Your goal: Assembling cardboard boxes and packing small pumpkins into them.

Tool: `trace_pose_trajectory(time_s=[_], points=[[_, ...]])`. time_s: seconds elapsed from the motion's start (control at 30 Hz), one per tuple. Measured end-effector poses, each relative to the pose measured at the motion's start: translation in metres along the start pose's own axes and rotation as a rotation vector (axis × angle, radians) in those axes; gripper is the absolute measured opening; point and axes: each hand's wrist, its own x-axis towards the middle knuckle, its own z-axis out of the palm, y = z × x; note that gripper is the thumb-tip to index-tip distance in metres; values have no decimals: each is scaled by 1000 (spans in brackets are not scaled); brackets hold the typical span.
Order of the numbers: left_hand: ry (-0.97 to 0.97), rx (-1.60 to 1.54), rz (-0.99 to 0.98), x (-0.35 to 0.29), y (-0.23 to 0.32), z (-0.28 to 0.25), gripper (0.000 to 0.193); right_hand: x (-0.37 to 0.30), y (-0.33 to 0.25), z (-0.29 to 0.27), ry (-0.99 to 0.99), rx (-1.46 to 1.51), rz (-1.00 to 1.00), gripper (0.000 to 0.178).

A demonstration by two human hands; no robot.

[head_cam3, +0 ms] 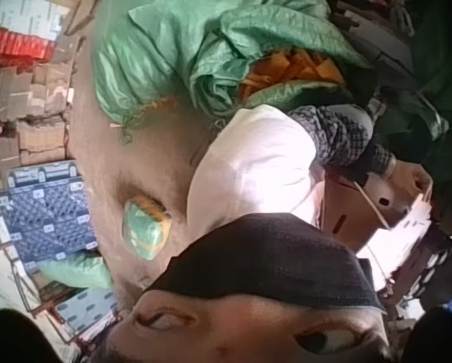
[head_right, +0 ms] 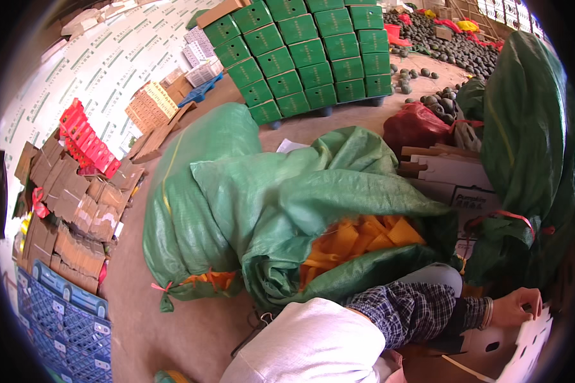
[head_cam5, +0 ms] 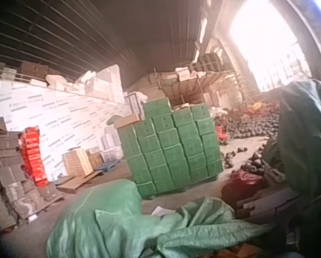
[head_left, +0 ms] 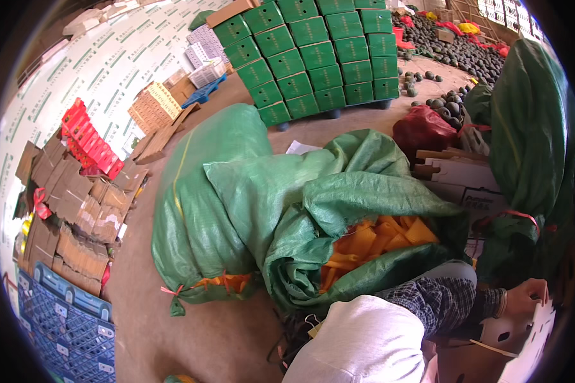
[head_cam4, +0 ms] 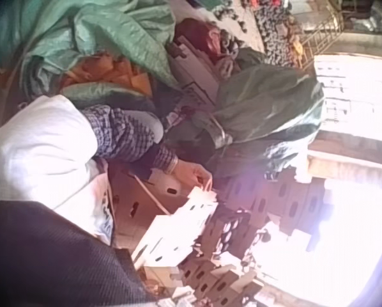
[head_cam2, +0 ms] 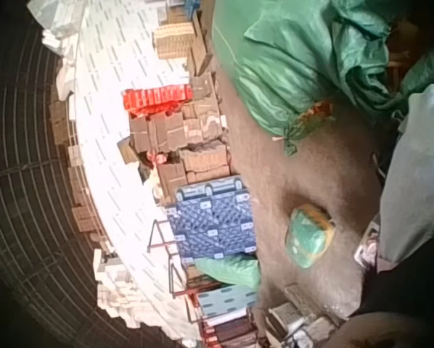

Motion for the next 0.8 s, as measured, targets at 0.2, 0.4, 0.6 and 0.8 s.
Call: trace_pose_trajectory(time_s=[0.2, 0.4, 0.6, 0.8], points=[[-27, -102, -75, 0, 45, 28, 15, -9, 11, -13, -41, -56, 46, 34], [3, -240, -181, -10, 73, 28, 29, -16, 15, -25, -36, -94, 77, 33], [-569, 168, -253, -75, 63, 49, 23, -14, 16, -26, -88, -101, 60, 31], [-326, 82, -383, -104, 74, 46, 20, -18, 13, -32, -109, -126, 74, 30]])
